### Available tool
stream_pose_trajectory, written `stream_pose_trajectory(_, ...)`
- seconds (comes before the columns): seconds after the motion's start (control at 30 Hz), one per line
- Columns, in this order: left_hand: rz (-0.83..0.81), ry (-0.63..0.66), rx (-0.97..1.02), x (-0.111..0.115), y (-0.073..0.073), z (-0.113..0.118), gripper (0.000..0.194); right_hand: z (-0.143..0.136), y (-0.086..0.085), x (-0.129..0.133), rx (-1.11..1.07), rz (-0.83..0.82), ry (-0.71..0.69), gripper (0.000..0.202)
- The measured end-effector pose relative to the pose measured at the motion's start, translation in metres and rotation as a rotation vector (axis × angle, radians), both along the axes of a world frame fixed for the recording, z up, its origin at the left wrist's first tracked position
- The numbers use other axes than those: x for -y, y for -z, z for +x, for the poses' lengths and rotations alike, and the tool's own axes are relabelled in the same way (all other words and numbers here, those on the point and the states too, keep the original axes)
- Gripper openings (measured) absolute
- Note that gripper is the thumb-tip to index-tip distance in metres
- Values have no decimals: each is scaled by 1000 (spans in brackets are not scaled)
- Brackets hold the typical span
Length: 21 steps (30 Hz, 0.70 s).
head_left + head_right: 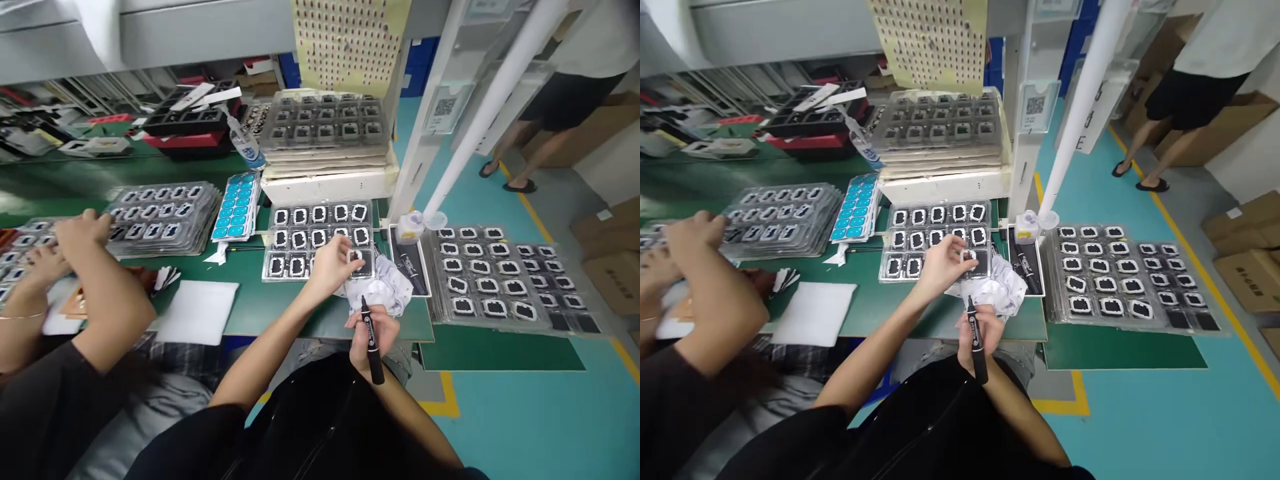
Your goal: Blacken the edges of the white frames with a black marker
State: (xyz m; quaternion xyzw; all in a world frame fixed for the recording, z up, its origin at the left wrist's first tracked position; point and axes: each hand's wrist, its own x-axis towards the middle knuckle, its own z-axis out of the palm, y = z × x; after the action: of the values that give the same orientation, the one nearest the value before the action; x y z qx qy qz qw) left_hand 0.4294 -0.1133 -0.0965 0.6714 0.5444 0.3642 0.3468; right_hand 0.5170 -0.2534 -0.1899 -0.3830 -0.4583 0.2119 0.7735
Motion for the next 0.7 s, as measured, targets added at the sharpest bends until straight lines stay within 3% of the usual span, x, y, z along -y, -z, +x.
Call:
stream_pose_trajectory(0.13, 59, 50, -88, -7, 18, 22, 35, 0, -2, -1, -59, 11, 40, 25)
stream_pose_trajectory(0.27, 181, 75, -144, 2, 33, 25, 23, 0, -4, -3, -87, -8, 79, 22)
stream_pose_trajectory(0.37, 281, 71, -149, 9, 29, 19, 10, 0, -8, -4, -97, -22, 75, 21)
stream_pose_trajectory(0.47, 328, 24, -144, 22, 12, -1, 13, 0, -9, -3, -108, -21, 59, 20)
stream_pose_trajectory(0.53, 337, -42, -133, 43, 3, -28, 17, 0, -7, -2, -110, -12, 46, 21)
stream_pose_trajectory(0.6, 293, -145, -95, 81, 5, -64, 19, 0, -3, -1, -104, -8, 28, 22)
stream_pose_trajectory(0.7, 83, -326, -31, 163, 29, -116, 33, 1, 2, 1, -84, -21, 4, 25)
